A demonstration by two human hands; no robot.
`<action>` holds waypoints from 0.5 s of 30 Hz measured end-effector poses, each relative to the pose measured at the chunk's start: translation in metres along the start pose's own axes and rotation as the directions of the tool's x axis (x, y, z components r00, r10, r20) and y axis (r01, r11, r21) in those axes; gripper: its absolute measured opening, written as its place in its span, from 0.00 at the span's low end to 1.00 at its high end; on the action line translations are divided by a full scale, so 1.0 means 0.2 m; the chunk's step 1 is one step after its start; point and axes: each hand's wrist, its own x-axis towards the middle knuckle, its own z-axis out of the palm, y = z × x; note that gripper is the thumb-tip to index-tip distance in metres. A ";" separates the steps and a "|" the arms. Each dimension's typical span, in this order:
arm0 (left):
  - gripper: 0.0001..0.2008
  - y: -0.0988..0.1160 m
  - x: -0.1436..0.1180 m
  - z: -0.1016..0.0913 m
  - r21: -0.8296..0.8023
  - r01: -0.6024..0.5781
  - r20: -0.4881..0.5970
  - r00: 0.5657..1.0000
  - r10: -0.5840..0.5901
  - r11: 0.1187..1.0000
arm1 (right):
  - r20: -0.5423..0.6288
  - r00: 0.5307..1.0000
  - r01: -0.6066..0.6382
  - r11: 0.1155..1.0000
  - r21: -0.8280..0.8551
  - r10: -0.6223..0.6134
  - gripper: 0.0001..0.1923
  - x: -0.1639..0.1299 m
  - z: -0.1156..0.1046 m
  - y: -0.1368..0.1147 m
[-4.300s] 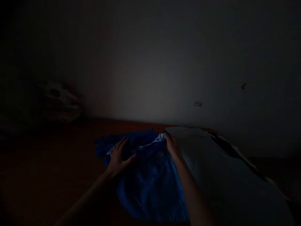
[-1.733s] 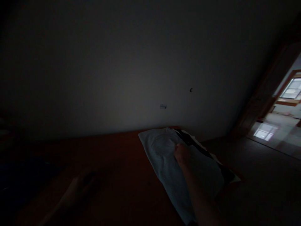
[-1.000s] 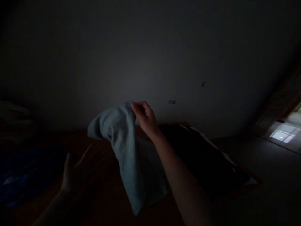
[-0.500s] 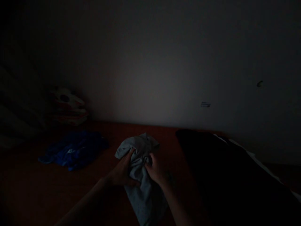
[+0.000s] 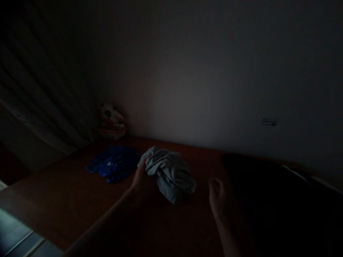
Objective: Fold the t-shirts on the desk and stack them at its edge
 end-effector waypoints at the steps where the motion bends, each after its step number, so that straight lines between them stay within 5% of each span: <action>1: 0.26 0.02 0.04 -0.06 0.023 -0.042 -0.071 0.997 0.044 0.999 | 0.011 1.000 0.022 1.000 0.014 -0.022 0.30 0.00 0.01 0.01; 5: 0.32 0.14 0.22 -0.41 0.278 -0.139 -0.243 0.947 0.209 0.950 | 0.044 0.995 0.086 0.994 0.061 -0.089 0.29 -0.01 0.06 0.03; 9: 0.36 0.23 0.35 -0.73 0.572 -0.076 -0.223 0.944 0.244 0.817 | 0.049 0.993 0.102 0.994 0.040 -0.104 0.30 -0.01 0.09 0.07; 12: 0.41 0.19 0.33 -0.87 0.770 0.128 -0.152 0.988 -0.015 0.625 | 0.071 0.992 0.105 0.993 0.048 -0.108 0.30 -0.01 0.10 0.11; 15: 0.43 0.09 0.22 -0.87 0.881 0.297 -0.163 0.921 -0.353 0.368 | 0.093 0.988 0.118 0.991 0.058 -0.123 0.29 0.00 0.09 0.13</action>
